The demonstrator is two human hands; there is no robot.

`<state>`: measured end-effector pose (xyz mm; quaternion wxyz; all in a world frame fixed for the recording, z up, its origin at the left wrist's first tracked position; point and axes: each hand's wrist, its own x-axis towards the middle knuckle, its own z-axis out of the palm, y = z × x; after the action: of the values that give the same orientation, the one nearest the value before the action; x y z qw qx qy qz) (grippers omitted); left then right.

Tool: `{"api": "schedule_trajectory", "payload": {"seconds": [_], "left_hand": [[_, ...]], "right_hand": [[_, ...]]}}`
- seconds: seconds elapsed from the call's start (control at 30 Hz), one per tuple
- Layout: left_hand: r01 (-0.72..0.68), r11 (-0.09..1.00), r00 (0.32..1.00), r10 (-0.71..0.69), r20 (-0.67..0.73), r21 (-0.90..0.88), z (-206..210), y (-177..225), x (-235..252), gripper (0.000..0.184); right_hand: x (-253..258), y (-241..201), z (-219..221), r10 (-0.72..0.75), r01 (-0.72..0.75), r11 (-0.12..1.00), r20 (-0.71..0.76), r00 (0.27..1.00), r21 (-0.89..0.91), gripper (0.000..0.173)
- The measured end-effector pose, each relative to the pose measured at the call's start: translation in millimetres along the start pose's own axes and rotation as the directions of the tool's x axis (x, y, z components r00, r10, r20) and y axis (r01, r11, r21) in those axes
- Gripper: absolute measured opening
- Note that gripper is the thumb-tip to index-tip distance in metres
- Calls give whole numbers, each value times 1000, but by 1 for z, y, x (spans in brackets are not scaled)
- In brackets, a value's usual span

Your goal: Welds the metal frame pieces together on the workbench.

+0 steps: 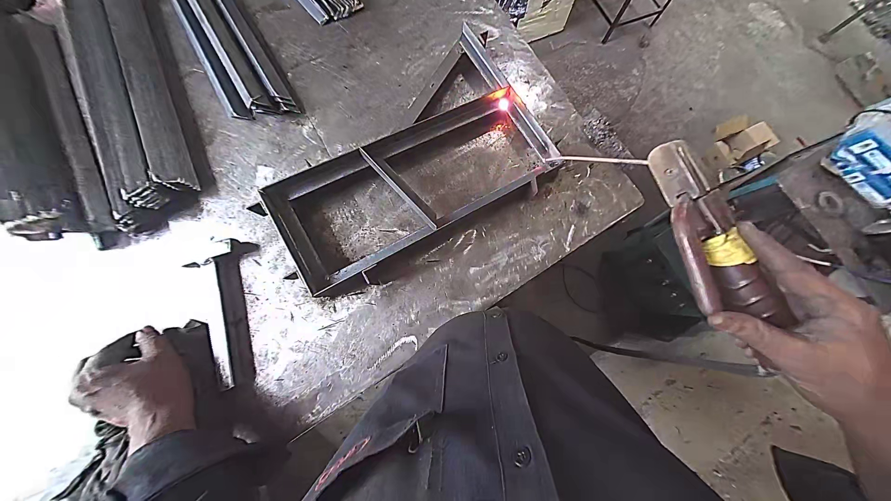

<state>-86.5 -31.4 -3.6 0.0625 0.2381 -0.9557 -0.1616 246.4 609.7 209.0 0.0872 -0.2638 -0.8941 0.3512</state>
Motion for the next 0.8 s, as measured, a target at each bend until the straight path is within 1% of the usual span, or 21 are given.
{"api": "schedule_trajectory", "payload": {"seconds": [0.07,0.23,0.43,0.53,0.73,0.8], "left_hand": [[10,1000,1000,-10,-5,-2,2,-2,1,59],[47,998,999,-47,17,28,1,-1,0,62],[29,998,999,-31,33,52,1,-1,1,59],[35,997,999,-37,25,72,6,-8,6,61],[65,995,998,-66,14,75,9,-10,7,66],[55,996,998,-56,9,64,8,-10,7,64]], "right_hand": [[-1,2,-2,8,-8,1000,-2,1000,-12,99],[3,4,-3,22,-22,1000,1,1000,22,96],[5,5,-3,12,-12,1000,4,1000,21,96],[5,4,-4,23,-23,1000,8,1000,12,96],[8,3,-3,43,-43,999,12,999,-3,96],[9,3,-3,38,-38,999,14,999,0,96]]}}
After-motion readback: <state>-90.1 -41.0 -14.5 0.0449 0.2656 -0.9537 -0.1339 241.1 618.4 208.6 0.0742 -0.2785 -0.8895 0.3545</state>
